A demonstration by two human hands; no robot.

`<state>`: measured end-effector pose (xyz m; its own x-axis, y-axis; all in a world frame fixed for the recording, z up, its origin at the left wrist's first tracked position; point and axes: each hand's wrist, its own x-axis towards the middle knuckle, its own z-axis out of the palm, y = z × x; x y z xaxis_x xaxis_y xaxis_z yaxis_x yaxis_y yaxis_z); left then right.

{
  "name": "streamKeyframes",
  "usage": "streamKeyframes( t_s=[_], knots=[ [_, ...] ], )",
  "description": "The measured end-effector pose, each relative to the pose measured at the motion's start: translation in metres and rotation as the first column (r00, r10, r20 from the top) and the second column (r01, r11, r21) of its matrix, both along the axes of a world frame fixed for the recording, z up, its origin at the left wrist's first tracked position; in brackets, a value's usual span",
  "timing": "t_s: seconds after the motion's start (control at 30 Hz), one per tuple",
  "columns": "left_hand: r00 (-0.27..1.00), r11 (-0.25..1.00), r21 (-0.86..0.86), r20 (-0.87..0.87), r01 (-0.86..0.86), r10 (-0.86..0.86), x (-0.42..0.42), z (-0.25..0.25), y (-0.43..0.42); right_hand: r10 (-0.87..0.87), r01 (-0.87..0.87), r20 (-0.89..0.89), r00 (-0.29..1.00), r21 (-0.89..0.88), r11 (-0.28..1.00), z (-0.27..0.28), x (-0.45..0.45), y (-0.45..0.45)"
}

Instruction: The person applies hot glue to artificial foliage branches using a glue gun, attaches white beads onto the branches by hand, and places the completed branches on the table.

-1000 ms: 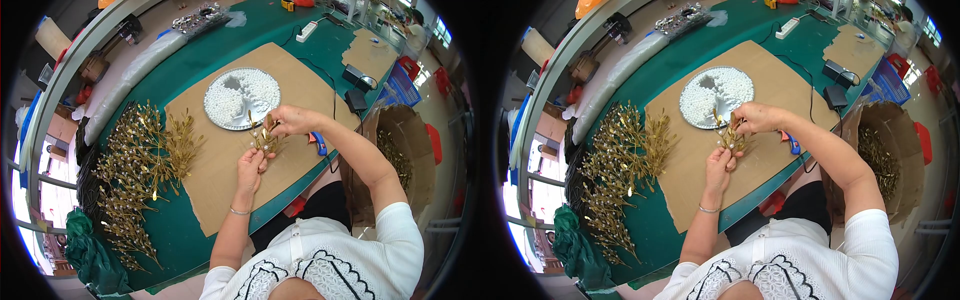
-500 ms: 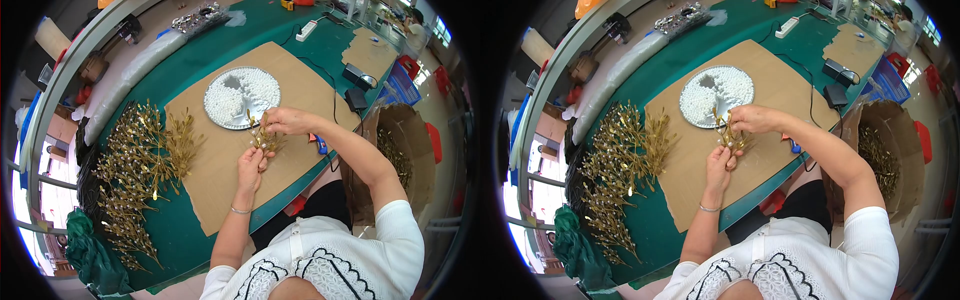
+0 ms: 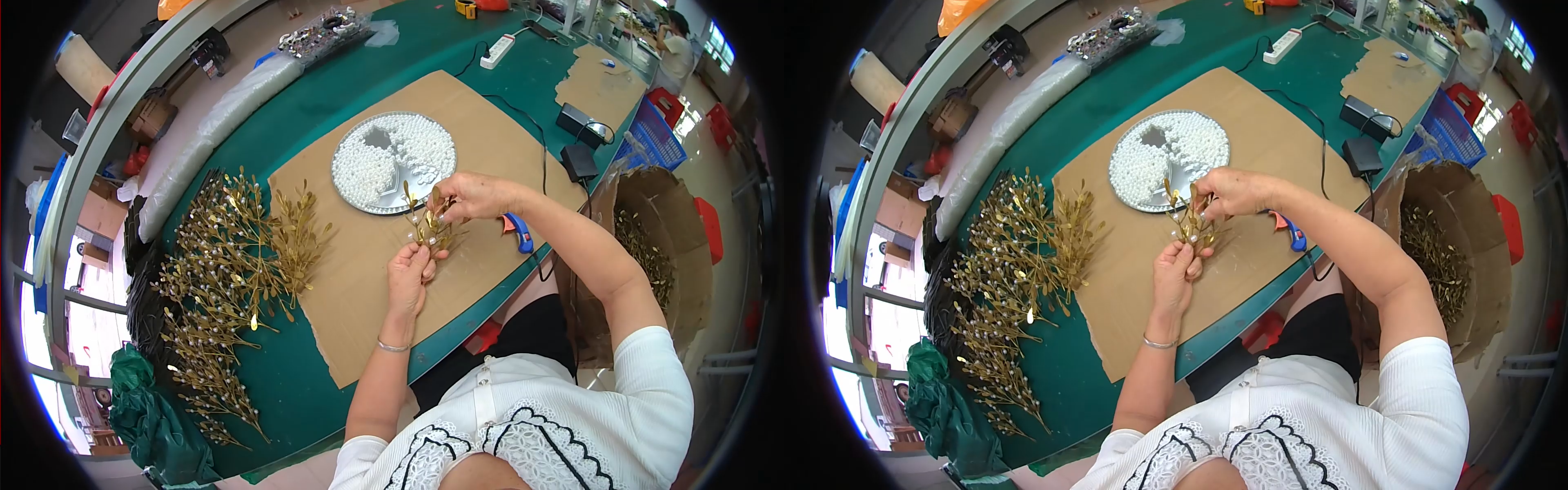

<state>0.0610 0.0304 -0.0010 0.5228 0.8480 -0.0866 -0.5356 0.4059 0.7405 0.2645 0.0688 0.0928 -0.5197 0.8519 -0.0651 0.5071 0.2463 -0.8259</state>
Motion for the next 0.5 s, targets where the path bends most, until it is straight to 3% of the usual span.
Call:
streamKeyframes(
  t_s=[0.2,0.5],
  knots=[
    [1.000,1.000,-0.002,-0.008,-0.011,0.011,-0.0001,0.0004,-0.0001,0.086,-0.080,-0.046,0.995,0.125,0.989,-0.0078,0.0012,0.0029],
    [1.000,1.000,-0.004,-0.012,-0.003,0.003,0.0006,-0.0012,-0.0004,0.061,-0.060,-0.010,0.998,0.099,0.993,0.0014,-0.0066,-0.0035]
  ],
)
